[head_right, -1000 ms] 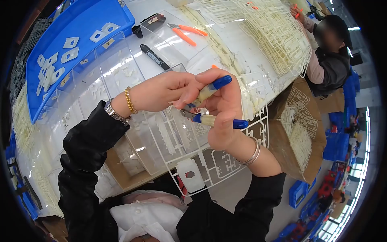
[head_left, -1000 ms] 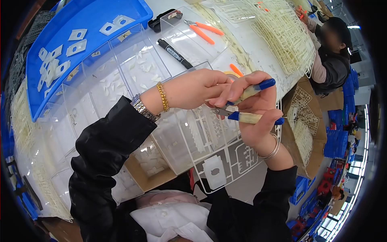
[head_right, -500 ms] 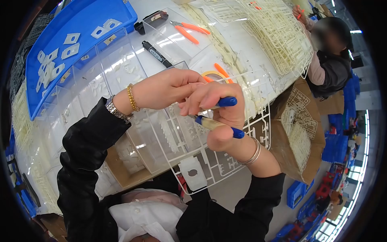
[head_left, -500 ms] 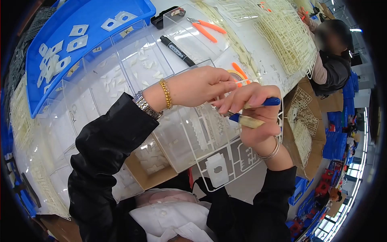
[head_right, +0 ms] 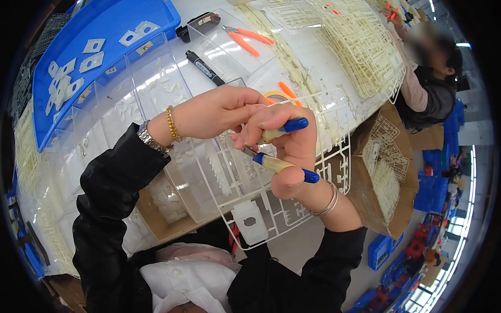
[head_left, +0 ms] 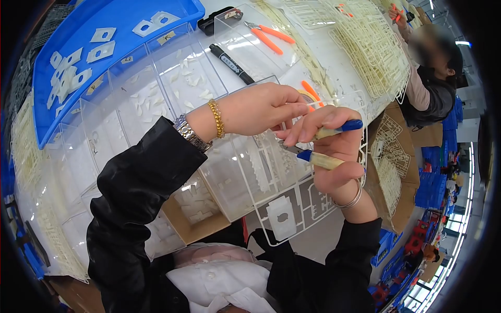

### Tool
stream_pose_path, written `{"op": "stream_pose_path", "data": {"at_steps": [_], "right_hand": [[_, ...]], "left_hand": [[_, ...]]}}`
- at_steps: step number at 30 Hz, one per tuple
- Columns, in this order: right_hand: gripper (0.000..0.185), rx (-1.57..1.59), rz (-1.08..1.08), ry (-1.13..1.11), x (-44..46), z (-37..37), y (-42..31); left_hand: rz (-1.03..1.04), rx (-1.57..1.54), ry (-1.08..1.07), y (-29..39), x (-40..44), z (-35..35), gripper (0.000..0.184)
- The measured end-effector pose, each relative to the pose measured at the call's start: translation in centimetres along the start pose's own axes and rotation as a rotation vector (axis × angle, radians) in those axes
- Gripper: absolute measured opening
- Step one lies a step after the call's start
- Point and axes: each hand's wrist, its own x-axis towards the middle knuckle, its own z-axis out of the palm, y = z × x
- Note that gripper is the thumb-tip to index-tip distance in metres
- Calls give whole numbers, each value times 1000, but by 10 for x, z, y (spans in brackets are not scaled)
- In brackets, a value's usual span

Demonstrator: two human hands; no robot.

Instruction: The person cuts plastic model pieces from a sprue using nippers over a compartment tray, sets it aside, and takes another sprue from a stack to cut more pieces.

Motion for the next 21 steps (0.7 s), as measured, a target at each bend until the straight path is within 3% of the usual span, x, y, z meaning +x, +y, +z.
{"op": "stream_pose_path", "data": {"at_steps": [10,15,21], "right_hand": [[77,11,-32,38,0,2,2],[80,-2,-175,-135,-5,-13,12],[89,-74,67,86,-4,3,-15]], "left_hand": [[-6,16,9,-1,0,0,33],[-94,-64,-17,7,-1,0,31],[-81,-69,-16,9,-2,-1,32]]}}
